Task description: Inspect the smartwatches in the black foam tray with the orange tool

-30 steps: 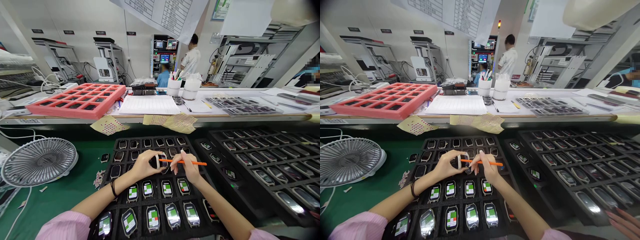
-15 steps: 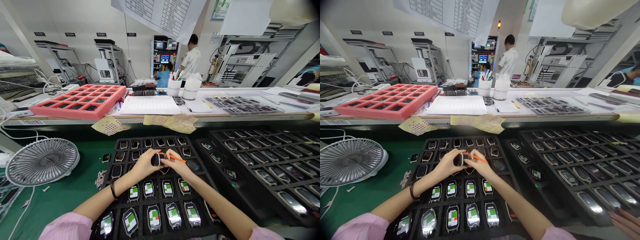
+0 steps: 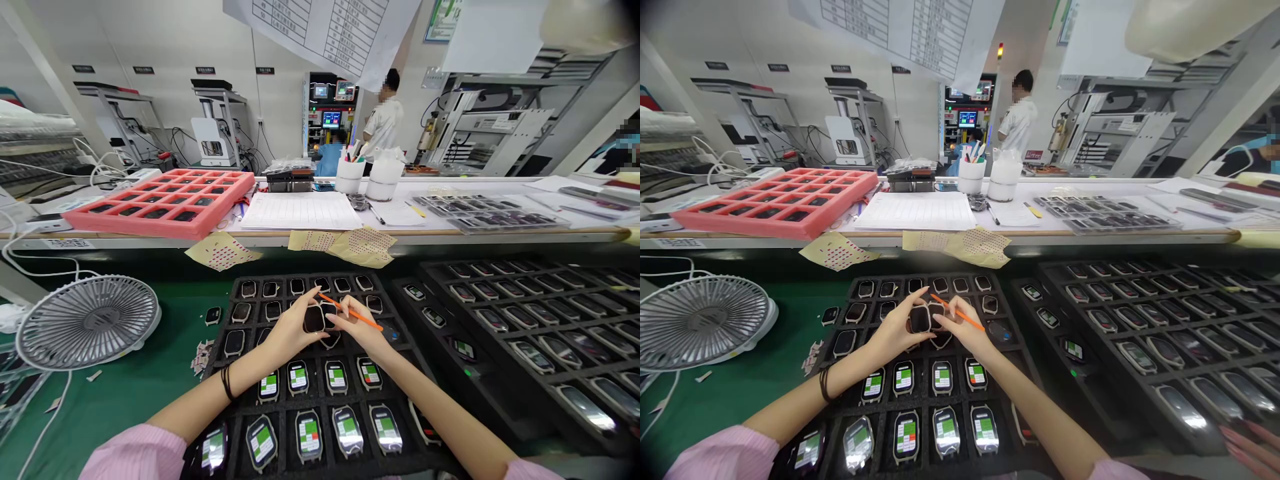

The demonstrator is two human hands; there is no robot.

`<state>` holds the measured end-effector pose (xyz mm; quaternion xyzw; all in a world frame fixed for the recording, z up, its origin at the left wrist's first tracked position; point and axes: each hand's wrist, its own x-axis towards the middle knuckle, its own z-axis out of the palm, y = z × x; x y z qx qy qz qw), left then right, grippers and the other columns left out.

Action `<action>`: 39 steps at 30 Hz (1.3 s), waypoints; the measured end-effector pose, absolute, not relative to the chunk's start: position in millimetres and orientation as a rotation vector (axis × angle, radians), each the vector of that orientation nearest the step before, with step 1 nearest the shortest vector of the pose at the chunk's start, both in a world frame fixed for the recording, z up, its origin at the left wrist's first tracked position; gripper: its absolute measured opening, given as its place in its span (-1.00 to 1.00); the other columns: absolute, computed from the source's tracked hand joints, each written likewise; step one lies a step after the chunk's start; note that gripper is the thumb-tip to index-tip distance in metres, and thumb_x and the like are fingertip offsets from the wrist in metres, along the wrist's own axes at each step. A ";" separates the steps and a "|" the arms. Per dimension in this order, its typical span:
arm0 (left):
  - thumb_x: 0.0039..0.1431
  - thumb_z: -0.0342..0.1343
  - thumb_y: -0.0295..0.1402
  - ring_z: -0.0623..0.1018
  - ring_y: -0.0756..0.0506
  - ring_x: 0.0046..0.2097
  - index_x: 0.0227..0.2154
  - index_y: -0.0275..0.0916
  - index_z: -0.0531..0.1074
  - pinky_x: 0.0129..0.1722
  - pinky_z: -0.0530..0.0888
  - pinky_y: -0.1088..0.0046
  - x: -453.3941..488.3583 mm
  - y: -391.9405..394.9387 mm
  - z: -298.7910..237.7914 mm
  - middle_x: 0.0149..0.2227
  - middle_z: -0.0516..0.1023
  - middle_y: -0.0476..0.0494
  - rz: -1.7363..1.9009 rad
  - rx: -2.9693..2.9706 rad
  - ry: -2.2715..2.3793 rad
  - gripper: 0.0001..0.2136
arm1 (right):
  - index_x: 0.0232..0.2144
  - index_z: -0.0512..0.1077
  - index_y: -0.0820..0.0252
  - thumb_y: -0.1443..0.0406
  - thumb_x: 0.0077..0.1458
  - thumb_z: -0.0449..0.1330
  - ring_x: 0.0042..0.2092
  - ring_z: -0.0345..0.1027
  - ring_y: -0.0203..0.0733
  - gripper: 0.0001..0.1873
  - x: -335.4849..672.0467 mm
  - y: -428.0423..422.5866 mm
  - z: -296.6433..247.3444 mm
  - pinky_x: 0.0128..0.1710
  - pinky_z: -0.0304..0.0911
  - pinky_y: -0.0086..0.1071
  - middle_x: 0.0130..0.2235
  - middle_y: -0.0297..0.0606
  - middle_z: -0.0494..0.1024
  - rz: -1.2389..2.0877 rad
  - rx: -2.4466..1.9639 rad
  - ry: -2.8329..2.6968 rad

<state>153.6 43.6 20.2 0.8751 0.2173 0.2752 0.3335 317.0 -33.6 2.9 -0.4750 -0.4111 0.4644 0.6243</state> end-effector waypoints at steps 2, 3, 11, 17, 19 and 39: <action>-0.10 0.32 -0.47 0.48 -0.17 -0.02 0.21 -0.13 0.01 -0.01 0.43 0.26 153.8 43.7 19.4 -0.08 0.44 -0.16 0.722 2.285 0.568 -0.18 | -0.57 0.08 0.12 0.15 -0.18 0.39 -0.52 0.21 -0.37 -0.50 317.1 -33.6 2.4 -0.39 0.36 -0.36 -0.57 -0.54 0.25 1.087 -1.078 -0.945; -0.10 0.32 -0.46 0.48 -0.17 -0.02 0.21 -0.12 0.01 -0.01 0.42 0.26 153.8 43.9 19.0 -0.08 0.44 -0.16 0.725 2.286 0.567 -0.17 | -0.56 0.08 0.11 0.16 -0.19 0.39 -0.53 0.21 -0.38 -0.50 317.3 -33.7 2.0 -0.39 0.34 -0.38 -0.58 -0.55 0.24 1.093 -1.070 -0.953; -0.09 0.31 -0.42 0.50 -0.18 -0.03 0.22 -0.13 0.03 -0.03 0.43 0.25 153.7 45.3 19.7 -0.08 0.45 -0.18 0.738 2.280 0.560 -0.19 | -0.52 0.09 0.11 0.25 -0.25 0.42 -0.39 0.37 -0.31 -0.49 319.5 -34.7 1.9 -0.35 0.31 -0.39 -0.45 -0.47 0.38 1.128 -1.012 -1.032; -0.06 0.29 -0.40 0.51 -0.17 -0.07 0.21 -0.14 0.04 -0.03 0.44 0.24 154.5 47.4 16.4 -0.08 0.46 -0.19 0.752 2.250 0.534 -0.23 | -0.51 0.09 0.10 0.24 -0.26 0.43 -0.36 0.38 -0.29 -0.49 321.1 -35.1 -0.5 -0.35 0.34 -0.38 -0.44 -0.46 0.37 1.137 -1.015 -1.043; -0.04 0.27 -0.39 0.51 -0.17 -0.08 0.21 -0.15 0.05 -0.05 0.44 0.24 155.0 48.3 14.5 -0.07 0.45 -0.20 0.750 2.232 0.531 -0.25 | -0.51 0.09 0.10 0.25 -0.27 0.43 -0.36 0.38 -0.29 -0.48 321.6 -35.1 -0.2 -0.35 0.34 -0.39 -0.44 -0.46 0.37 1.163 -1.005 -1.032; -0.02 0.21 -0.49 0.48 -0.17 0.00 0.06 -0.14 0.27 -0.01 0.42 0.27 156.2 46.1 18.2 -0.02 0.47 -0.16 0.666 2.360 0.489 -0.47 | -0.56 0.11 0.12 0.16 -0.03 0.29 -0.24 0.40 -0.17 -0.60 366.4 -47.7 17.7 -0.22 0.28 -0.29 -0.34 -0.28 0.51 0.781 -1.196 -1.175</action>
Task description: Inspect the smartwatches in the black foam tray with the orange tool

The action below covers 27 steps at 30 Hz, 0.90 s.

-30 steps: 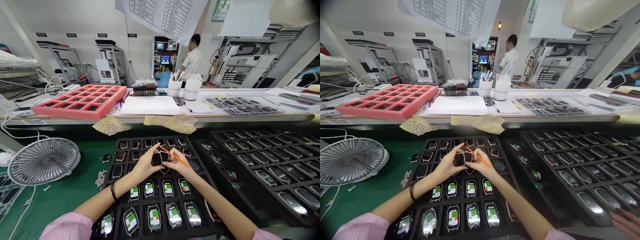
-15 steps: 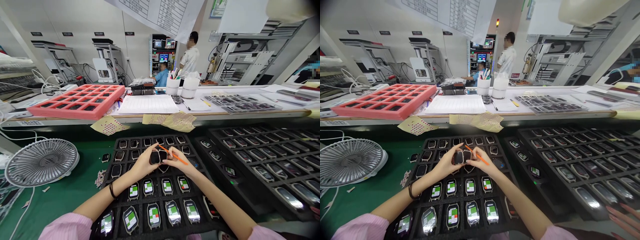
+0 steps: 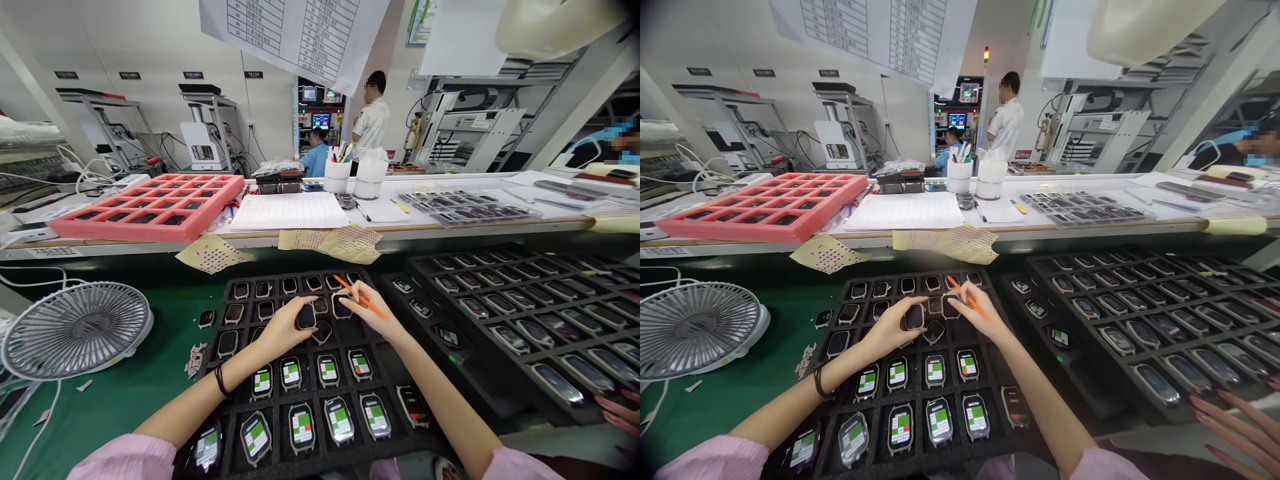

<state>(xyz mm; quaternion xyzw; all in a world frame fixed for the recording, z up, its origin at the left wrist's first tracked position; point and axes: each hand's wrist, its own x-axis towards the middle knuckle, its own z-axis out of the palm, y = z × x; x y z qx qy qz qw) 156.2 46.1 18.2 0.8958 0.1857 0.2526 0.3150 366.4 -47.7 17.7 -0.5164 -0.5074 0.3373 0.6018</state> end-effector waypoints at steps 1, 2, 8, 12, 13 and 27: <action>-0.01 0.21 -0.47 0.49 -0.17 -0.01 0.03 -0.14 0.31 -0.02 0.43 0.27 158.5 44.3 18.1 -0.04 0.47 -0.15 0.629 2.407 0.473 -0.51 | -0.56 0.11 0.12 0.15 -0.02 0.28 -0.21 0.40 -0.15 -0.60 373.3 -51.2 16.1 -0.22 0.27 -0.28 -0.29 -0.23 0.54 0.704 -1.242 -1.201; 0.00 0.22 -0.44 0.49 -0.17 -0.03 0.00 -0.15 0.34 -0.03 0.43 0.28 162.0 42.1 17.7 -0.06 0.49 -0.14 0.586 2.459 0.457 -0.55 | -0.56 0.10 0.12 0.14 -0.02 0.27 -0.22 0.41 -0.13 -0.61 380.5 -55.3 13.1 -0.24 0.27 -0.29 -0.26 -0.19 0.55 0.636 -1.290 -1.212; -0.01 0.26 -0.19 0.49 -0.21 -0.07 -0.01 -0.21 0.37 -0.09 0.44 0.26 207.8 27.3 3.4 -0.11 0.52 -0.20 0.494 2.680 0.323 -0.52 | -0.53 0.07 0.09 0.11 0.04 0.19 -0.45 0.36 -0.21 -0.63 409.2 -83.1 -18.8 -0.49 0.24 -0.35 -0.26 -0.13 0.56 0.531 -1.540 -1.241; 0.08 0.16 -0.09 0.44 -0.26 0.01 0.01 -0.26 0.36 -0.05 0.40 0.17 228.6 19.8 -6.7 -0.03 0.48 -0.30 0.470 2.755 0.256 -0.51 | -0.53 0.09 0.08 0.18 0.10 0.14 -0.16 0.45 -0.03 -0.70 410.9 -100.3 -18.7 -0.17 0.28 -0.20 -0.28 -0.14 0.55 0.394 -1.636 -1.407; 0.14 0.09 -0.09 0.41 -0.27 0.06 0.04 -0.27 0.34 -0.03 0.38 0.14 227.4 19.0 -7.8 0.03 0.44 -0.33 0.456 2.782 0.237 -0.53 | -0.52 0.08 0.08 0.19 0.11 0.14 -0.10 0.44 -0.01 -0.70 409.9 -104.6 -15.5 -0.12 0.26 -0.17 -0.27 -0.13 0.55 0.343 -1.662 -1.432; 0.33 -0.21 -0.13 0.00 -0.19 0.33 0.26 -0.19 0.01 0.26 -0.13 -0.03 168.5 23.5 19.3 0.32 0.01 -0.24 -0.058 2.739 0.044 -0.50 | -0.57 0.03 0.07 0.16 0.14 0.08 0.10 0.34 0.02 -0.65 422.5 -132.4 -21.1 0.18 0.07 -0.05 -0.14 -0.10 0.59 0.538 -1.643 -1.645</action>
